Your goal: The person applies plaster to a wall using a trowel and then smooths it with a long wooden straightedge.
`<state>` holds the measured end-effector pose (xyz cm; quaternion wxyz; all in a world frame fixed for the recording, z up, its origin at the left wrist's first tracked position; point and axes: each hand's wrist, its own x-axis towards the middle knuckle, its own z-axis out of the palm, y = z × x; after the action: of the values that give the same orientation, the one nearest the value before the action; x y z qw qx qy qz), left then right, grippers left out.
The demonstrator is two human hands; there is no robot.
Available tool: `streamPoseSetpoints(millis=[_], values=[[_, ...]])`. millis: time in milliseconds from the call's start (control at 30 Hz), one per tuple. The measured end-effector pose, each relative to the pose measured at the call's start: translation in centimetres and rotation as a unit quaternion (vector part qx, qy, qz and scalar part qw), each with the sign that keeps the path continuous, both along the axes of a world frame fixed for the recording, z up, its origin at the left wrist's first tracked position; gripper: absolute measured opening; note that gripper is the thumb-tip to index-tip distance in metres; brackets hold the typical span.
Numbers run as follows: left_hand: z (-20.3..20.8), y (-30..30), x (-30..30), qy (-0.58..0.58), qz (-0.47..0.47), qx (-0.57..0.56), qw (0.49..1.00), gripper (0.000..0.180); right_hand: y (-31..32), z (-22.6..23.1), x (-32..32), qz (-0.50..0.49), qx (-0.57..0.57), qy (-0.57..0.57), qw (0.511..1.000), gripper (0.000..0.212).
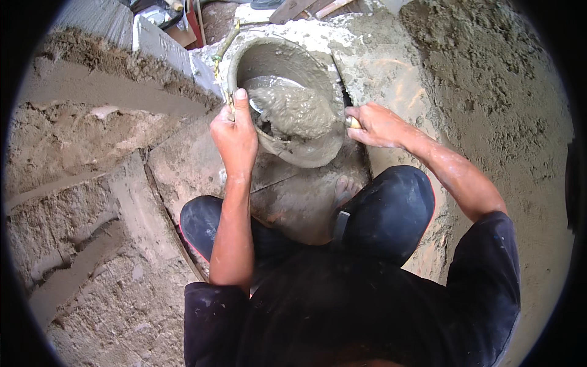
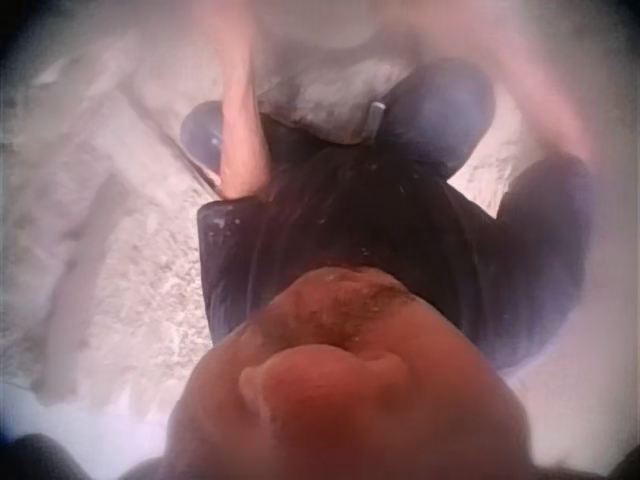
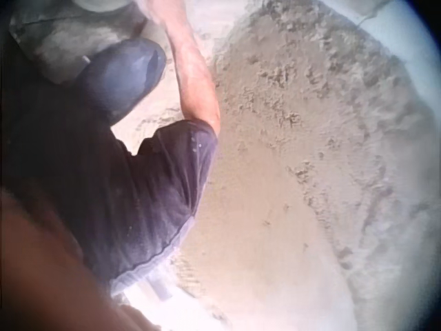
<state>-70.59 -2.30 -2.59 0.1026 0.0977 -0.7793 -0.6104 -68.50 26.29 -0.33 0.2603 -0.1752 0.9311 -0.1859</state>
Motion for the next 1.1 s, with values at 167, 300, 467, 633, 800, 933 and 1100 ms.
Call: streamPoseSetpoints(millis=[167,300,467,633,800,933,1100], values=[[0.1,-0.7,-0.2,-0.009,-0.007,-0.051,0.999,0.053,0.2,-1.4,0.7,-0.062,-0.006,0.087,0.994,0.029],[-0.3,-2.1,-0.6,-0.049,0.008,0.008,0.999,0.049,-0.9,5.0,0.6,-0.058,-0.035,0.124,0.990,0.034],[-1.0,-3.5,-1.0,-0.084,0.022,0.001,0.996,0.055,3.6,7.1,-1.4,-0.165,-0.292,-0.217,0.917,0.027],[0.2,-2.1,-1.1,-0.109,-0.003,0.010,0.994,0.056,21.1,4.6,-3.5,-0.478,-0.154,-0.115,0.857,0.033],[1.9,-1.1,-0.5,-0.152,0.018,0.030,0.988,0.053,18.6,11.5,-2.3,-0.393,-0.082,0.216,0.890,0.032],[0.2,-2.1,-1.0,-0.042,0.001,-0.030,0.999,0.052,8.7,7.1,0.0,-0.110,0.091,0.299,0.943,0.032],[0.8,1.5,-0.5,0.018,-0.044,-0.047,0.998,0.053,0.0,-1.6,-1.3,-0.031,0.131,0.234,0.963,0.026]])
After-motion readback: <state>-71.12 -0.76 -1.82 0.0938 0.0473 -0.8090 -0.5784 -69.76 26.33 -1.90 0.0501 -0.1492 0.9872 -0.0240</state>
